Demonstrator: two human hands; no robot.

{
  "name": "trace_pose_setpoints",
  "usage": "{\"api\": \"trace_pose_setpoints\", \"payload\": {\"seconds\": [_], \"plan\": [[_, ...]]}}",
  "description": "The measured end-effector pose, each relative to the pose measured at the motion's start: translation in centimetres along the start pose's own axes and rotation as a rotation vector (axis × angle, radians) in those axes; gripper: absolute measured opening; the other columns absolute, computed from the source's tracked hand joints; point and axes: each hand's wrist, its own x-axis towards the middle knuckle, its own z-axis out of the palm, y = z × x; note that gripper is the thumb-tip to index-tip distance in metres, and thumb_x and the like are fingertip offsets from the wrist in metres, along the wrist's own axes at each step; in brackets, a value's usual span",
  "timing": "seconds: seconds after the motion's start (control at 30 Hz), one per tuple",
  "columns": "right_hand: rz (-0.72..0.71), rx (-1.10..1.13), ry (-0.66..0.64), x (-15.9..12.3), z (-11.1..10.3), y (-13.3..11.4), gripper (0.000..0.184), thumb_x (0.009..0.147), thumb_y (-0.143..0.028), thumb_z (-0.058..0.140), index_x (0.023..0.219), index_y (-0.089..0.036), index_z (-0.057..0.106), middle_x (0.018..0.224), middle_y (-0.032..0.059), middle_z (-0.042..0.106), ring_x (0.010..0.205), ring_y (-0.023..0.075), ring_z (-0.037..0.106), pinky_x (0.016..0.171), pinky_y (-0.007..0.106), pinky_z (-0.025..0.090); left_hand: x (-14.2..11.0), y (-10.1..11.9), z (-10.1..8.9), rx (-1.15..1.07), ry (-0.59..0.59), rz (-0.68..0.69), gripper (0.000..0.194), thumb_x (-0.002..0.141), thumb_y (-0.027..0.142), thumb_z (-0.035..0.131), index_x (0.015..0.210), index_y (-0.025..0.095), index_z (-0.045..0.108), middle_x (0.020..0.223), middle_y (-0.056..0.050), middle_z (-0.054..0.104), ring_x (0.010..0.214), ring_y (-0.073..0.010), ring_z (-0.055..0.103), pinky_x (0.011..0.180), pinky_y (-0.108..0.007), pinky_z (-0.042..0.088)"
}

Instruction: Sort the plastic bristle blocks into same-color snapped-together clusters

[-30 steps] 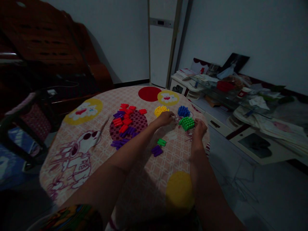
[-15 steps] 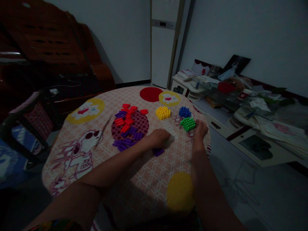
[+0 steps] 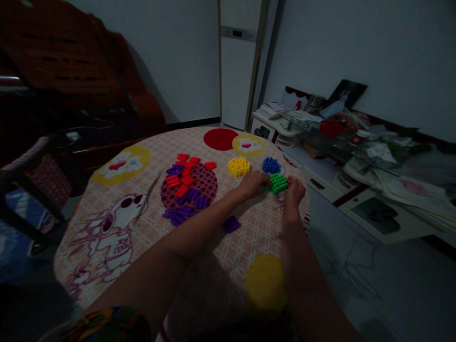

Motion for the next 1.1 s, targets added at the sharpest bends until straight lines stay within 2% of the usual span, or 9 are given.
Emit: {"api": "trace_pose_setpoints", "payload": {"seconds": [0.13, 0.4, 0.53, 0.67, 0.77, 0.87, 1.0, 1.1], "plan": [[-0.003, 0.002, 0.063, 0.0, 0.2, 0.0, 0.035, 0.082, -0.044, 0.046, 0.084, -0.018, 0.07, 0.08, 0.0033, 0.071, 0.075, 0.0188, 0.063, 0.073, 0.031, 0.051, 1.3, 0.0, 0.9, 0.012, 0.02, 0.048, 0.031, 0.085, 0.011, 0.053, 0.105, 0.018, 0.076, 0.108, -0.01, 0.076, 0.108, -0.0265, 0.066, 0.092, -0.035, 0.05], [-0.022, -0.043, 0.046, 0.3, -0.1, 0.9, 0.04, 0.084, -0.044, 0.043, 0.091, -0.018, 0.072, 0.087, 0.0056, 0.074, 0.081, 0.0207, 0.066, 0.077, 0.033, 0.052, 2.1, -1.2, 2.7, -0.012, 0.034, 0.152, 0.031, 0.085, 0.01, 0.053, 0.106, 0.019, 0.074, 0.112, -0.009, 0.074, 0.111, -0.0247, 0.063, 0.099, -0.036, 0.047], [-0.033, -0.058, 0.041, 0.4, -0.1, 1.1, 0.044, 0.087, -0.047, 0.04, 0.093, -0.017, 0.072, 0.09, 0.007, 0.074, 0.084, 0.0211, 0.068, 0.079, 0.033, 0.052, 2.0, -1.4, 3.2, -0.023, 0.071, 0.168, 0.03, 0.085, 0.01, 0.051, 0.106, 0.017, 0.072, 0.11, -0.011, 0.07, 0.108, -0.0245, 0.063, 0.094, -0.035, 0.049], [-0.025, -0.074, 0.046, 0.3, -0.1, 1.0, 0.044, 0.087, -0.048, 0.04, 0.093, -0.017, 0.072, 0.089, 0.0065, 0.074, 0.083, 0.0212, 0.069, 0.079, 0.033, 0.053, 1.9, -1.3, 2.7, -0.058, 0.139, 0.126, 0.029, 0.082, 0.009, 0.055, 0.105, 0.017, 0.069, 0.108, -0.011, 0.068, 0.103, -0.0234, 0.064, 0.087, -0.033, 0.051], [-0.008, -0.064, 0.033, 0.2, 0.0, 0.8, 0.045, 0.087, -0.048, 0.04, 0.093, -0.017, 0.071, 0.088, 0.0067, 0.074, 0.083, 0.0212, 0.069, 0.077, 0.033, 0.053, 1.4, -1.7, 1.3, -0.123, 0.234, 0.119, 0.027, 0.081, 0.008, 0.058, 0.104, 0.017, 0.069, 0.105, -0.01, 0.068, 0.097, -0.0213, 0.064, 0.084, -0.031, 0.052], [-0.005, -0.058, 0.036, 0.0, 0.0, 0.5, 0.044, 0.086, -0.047, 0.04, 0.093, -0.017, 0.07, 0.089, 0.0072, 0.073, 0.082, 0.021, 0.069, 0.075, 0.032, 0.053, 0.0, -2.7, -1.2, -0.179, 0.321, 0.078, 0.024, 0.078, 0.008, 0.06, 0.099, 0.016, 0.069, 0.099, -0.008, 0.069, 0.087, -0.0178, 0.064, 0.079, -0.028, 0.052], [0.013, -0.06, 0.044, -0.1, 0.0, 0.1, 0.043, 0.084, -0.045, 0.04, 0.092, -0.016, 0.07, 0.089, 0.0078, 0.074, 0.083, 0.0213, 0.069, 0.074, 0.032, 0.053, -3.9, -5.1, -5.7, -0.228, 0.397, -0.066, 0.015, 0.078, 0.015, 0.063, 0.09, 0.016, 0.072, 0.089, -0.005, 0.073, 0.079, -0.015, 0.065, 0.073, -0.025, 0.051], [0.025, -0.071, 0.038, 0.1, -0.1, 0.0, 0.043, 0.083, -0.046, 0.041, 0.091, -0.016, 0.07, 0.088, 0.0081, 0.074, 0.083, 0.0213, 0.07, 0.076, 0.033, 0.054, -7.8, -7.2, -8.9, -0.258, 0.514, -0.259, 0.016, 0.077, 0.022, 0.063, 0.088, 0.015, 0.074, 0.081, -0.004, 0.074, 0.073, -0.0145, 0.066, 0.071, -0.024, 0.052]]}}
